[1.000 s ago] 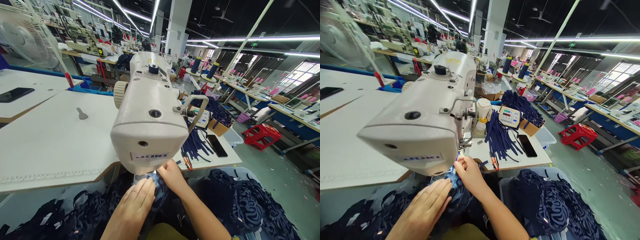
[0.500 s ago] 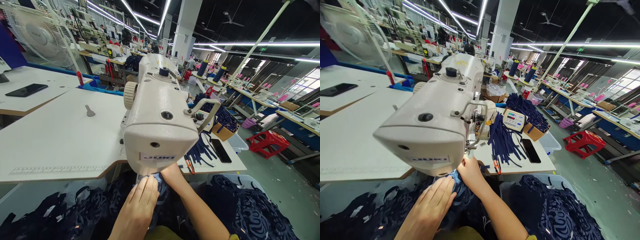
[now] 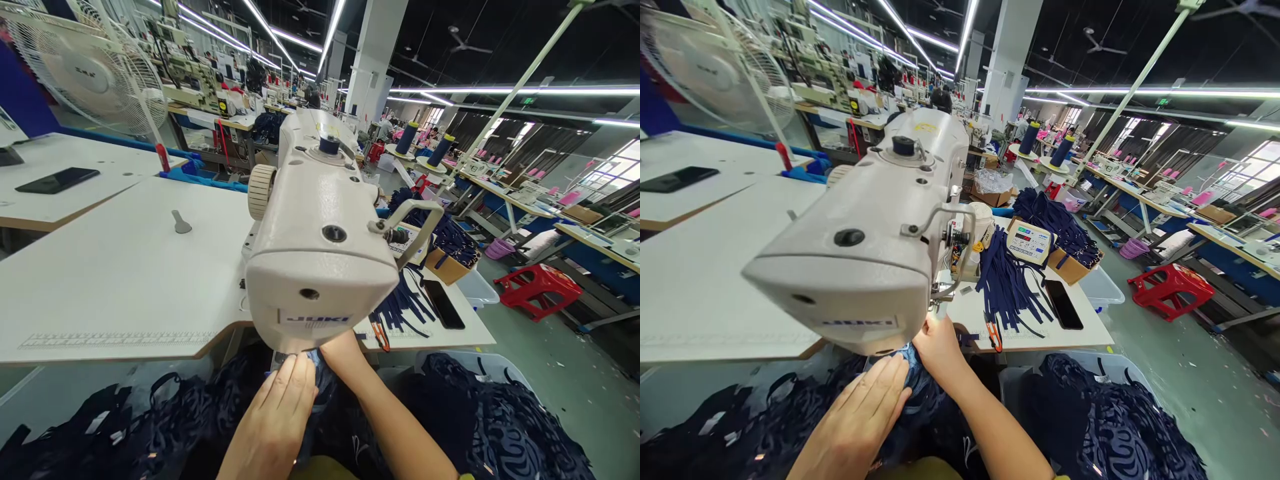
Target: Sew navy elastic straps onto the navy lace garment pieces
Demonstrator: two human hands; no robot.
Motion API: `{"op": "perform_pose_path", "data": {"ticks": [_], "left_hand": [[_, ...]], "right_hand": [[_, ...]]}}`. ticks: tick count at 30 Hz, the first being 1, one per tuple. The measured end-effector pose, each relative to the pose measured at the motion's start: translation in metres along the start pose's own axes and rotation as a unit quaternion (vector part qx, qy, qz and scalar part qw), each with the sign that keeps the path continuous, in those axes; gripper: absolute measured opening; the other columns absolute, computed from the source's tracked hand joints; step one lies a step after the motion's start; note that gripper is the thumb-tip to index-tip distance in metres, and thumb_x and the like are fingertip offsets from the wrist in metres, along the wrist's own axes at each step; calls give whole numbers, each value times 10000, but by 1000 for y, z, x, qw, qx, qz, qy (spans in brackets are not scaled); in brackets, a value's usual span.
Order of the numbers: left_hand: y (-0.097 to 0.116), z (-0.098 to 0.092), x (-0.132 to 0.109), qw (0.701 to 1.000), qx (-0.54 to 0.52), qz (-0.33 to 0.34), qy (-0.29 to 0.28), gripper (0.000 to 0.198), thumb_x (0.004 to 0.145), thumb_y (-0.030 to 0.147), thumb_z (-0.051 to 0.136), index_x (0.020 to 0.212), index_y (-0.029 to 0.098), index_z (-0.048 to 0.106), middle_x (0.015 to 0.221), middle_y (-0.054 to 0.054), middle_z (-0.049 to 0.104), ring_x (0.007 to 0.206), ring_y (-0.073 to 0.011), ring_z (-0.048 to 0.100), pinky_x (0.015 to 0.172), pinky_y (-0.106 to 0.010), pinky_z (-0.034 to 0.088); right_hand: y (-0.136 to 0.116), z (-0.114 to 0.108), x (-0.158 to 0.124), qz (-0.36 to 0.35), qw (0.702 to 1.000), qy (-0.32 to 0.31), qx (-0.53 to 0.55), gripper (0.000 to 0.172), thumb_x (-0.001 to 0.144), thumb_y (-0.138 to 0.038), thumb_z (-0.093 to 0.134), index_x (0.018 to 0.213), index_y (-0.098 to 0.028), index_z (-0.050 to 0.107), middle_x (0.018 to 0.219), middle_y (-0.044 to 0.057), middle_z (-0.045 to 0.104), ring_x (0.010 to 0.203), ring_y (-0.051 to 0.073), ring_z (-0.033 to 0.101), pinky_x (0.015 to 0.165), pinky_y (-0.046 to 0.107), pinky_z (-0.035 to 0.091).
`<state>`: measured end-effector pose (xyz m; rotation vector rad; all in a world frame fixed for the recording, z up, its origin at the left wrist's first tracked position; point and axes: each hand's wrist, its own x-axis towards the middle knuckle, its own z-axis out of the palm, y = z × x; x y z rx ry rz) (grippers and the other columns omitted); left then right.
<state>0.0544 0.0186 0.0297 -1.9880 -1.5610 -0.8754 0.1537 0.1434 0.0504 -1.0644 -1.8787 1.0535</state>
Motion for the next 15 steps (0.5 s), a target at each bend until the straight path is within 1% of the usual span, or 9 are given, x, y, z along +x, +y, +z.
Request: {"op": "perform_pose_path", "data": {"ticks": [3,5,7,10,13,15], "left_hand": [[0,0,1,1000,9,-5,2,398,912,179,474,1306,129,495,1168,-93,665,1092,-214,598,1060,-345,306],[-3,-2,4,1000,29,3,-1,405,910,198,479,1309,130,491,1142,-95,674,1071,-212,610,1041,-337,318],[-7,-8,8,997,61,37,-8,370,902,225,500,1256,127,540,1118,-89,683,1034,-206,622,1008,-324,334],[-14,-19,14,991,93,89,-34,308,906,262,497,1160,128,608,1121,-72,684,999,-194,623,951,-311,354],[-14,-26,18,990,104,82,-36,312,925,272,445,1124,120,631,1096,-70,693,979,-201,613,923,-325,358],[-12,-26,18,991,103,75,-30,319,931,272,432,1122,118,635,1079,-64,699,958,-193,607,917,-319,356]], "right_hand": [[-2,0,1,-15,1000,-1,1,128,791,-153,528,742,-215,629,660,2,611,682,171,549,682,283,478],[-4,-1,1,-24,1000,-4,9,139,794,-150,523,801,-215,646,712,10,641,704,173,564,693,282,483],[-6,-1,1,-31,999,-9,18,174,805,-152,503,854,-214,658,747,19,659,721,177,579,691,282,486],[-8,-1,1,-42,999,-11,22,226,815,-150,463,892,-208,667,775,30,672,729,182,591,681,285,486],[-6,-1,2,-42,999,-10,15,214,798,-153,482,883,-209,670,760,27,669,728,187,585,684,291,486],[-2,0,2,-32,999,-9,9,182,779,-150,507,841,-207,670,721,20,653,727,191,576,686,294,485]]}}
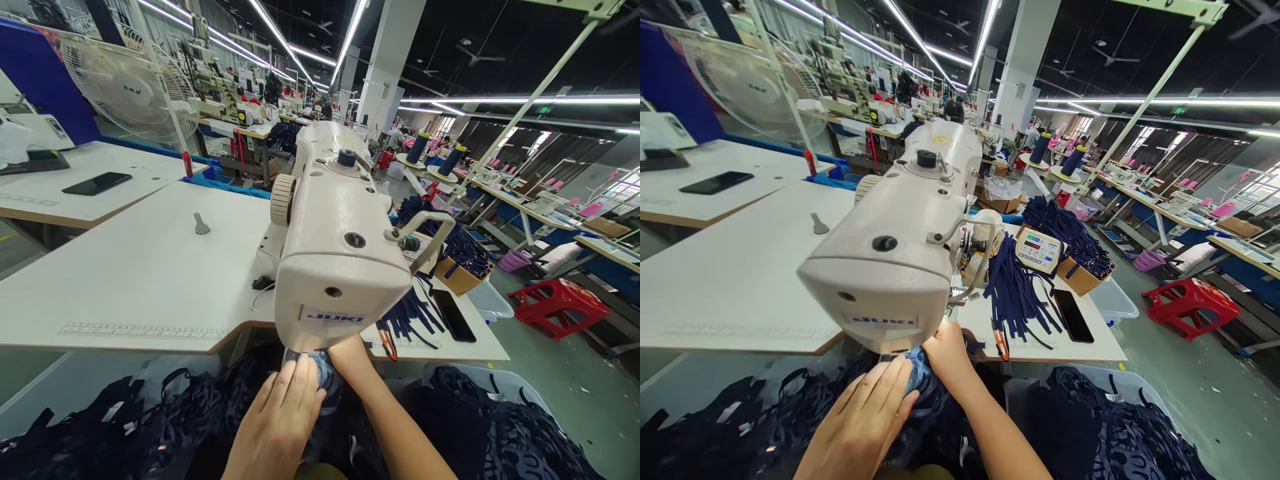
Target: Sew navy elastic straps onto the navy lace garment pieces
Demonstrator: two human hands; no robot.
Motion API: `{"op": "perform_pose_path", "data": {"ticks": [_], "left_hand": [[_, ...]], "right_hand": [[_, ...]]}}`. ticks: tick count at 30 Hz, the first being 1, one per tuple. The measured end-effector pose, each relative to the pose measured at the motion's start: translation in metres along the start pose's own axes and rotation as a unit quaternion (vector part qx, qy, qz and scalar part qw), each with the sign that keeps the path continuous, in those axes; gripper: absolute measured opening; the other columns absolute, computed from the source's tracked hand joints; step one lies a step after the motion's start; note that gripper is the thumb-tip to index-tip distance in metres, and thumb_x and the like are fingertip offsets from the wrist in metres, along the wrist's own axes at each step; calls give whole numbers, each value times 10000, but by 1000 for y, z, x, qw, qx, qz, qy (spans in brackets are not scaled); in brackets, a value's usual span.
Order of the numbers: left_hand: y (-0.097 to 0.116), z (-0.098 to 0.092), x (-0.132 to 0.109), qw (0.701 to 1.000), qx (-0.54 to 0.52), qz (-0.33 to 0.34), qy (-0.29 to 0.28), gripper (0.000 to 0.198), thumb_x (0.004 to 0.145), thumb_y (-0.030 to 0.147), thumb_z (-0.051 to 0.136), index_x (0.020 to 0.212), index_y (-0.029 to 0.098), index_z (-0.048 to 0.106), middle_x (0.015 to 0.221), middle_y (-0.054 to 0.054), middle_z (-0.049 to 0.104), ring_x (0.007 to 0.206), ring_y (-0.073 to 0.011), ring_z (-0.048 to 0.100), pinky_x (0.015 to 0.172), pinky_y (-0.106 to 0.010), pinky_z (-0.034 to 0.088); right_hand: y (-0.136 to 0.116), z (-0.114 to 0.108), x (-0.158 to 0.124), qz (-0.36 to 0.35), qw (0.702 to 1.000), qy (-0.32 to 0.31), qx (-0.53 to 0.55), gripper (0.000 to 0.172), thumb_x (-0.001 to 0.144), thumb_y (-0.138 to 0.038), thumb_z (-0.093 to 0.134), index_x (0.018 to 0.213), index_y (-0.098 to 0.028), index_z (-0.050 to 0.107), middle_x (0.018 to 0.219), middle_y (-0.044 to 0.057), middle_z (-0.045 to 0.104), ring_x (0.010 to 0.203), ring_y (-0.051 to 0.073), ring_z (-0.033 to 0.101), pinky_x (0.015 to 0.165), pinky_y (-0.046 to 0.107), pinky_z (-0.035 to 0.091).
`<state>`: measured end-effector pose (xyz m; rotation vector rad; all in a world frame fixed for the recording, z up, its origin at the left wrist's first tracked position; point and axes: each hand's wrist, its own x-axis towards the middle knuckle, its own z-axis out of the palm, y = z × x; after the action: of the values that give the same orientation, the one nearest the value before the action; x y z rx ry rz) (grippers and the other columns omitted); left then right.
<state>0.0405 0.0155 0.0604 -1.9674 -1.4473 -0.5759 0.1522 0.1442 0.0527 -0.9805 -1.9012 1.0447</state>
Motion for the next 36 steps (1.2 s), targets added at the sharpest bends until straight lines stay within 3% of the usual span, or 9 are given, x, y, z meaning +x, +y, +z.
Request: {"op": "perform_pose_path", "data": {"ticks": [4,9,13,15,19,24,29,36], "left_hand": [[6,6,-3,998,-35,-46,13,297,933,221,435,1141,127,625,1119,-55,690,994,-182,593,942,-317,353],[1,12,-8,999,-21,26,9,279,900,239,522,1141,147,628,1149,-52,676,1008,-179,595,922,-305,385],[1,12,-8,999,-31,-14,36,333,857,224,592,1173,120,604,1097,-75,688,981,-181,607,948,-314,394],[1,12,-9,999,-41,-22,28,358,872,218,560,1220,136,574,1114,-70,681,1000,-184,606,966,-318,383],[-1,10,-9,998,-62,25,-8,360,912,189,450,1259,185,543,1191,-51,651,1047,-185,600,951,-307,384],[3,11,-1,996,-74,-33,34,328,864,212,578,1175,108,592,1104,-86,682,1009,-192,603,960,-324,389],[8,15,2,995,-74,-46,48,302,858,204,584,1139,95,606,1080,-95,686,977,-203,607,910,-330,408],[9,15,3,994,-74,-53,58,271,866,194,579,1107,77,619,1056,-95,698,964,-206,607,899,-338,410]], "right_hand": [[7,1,-1,23,1000,4,-12,156,775,-143,517,776,-209,658,658,10,614,717,193,564,685,298,485],[7,2,-1,29,999,7,-13,134,793,-165,524,765,-217,645,622,-1,593,698,186,559,677,299,484],[4,0,0,23,1000,7,1,107,802,-198,545,780,-214,648,607,-7,589,701,186,570,691,305,486],[3,-2,0,16,1000,3,10,96,801,-216,560,787,-212,654,595,-9,588,696,188,578,691,310,491],[2,-3,0,10,1000,6,24,101,806,-241,568,778,-217,662,547,-20,572,638,182,580,652,304,497],[4,-2,2,21,999,9,28,125,811,-239,542,774,-210,658,569,-10,579,636,179,582,665,305,492],[12,2,5,30,999,34,23,123,814,-248,545,735,-217,635,529,-23,536,606,169,549,673,303,483],[18,1,5,27,999,20,-15,138,819,-196,527,734,-206,635,583,-3,568,649,174,551,723,313,478]]}}
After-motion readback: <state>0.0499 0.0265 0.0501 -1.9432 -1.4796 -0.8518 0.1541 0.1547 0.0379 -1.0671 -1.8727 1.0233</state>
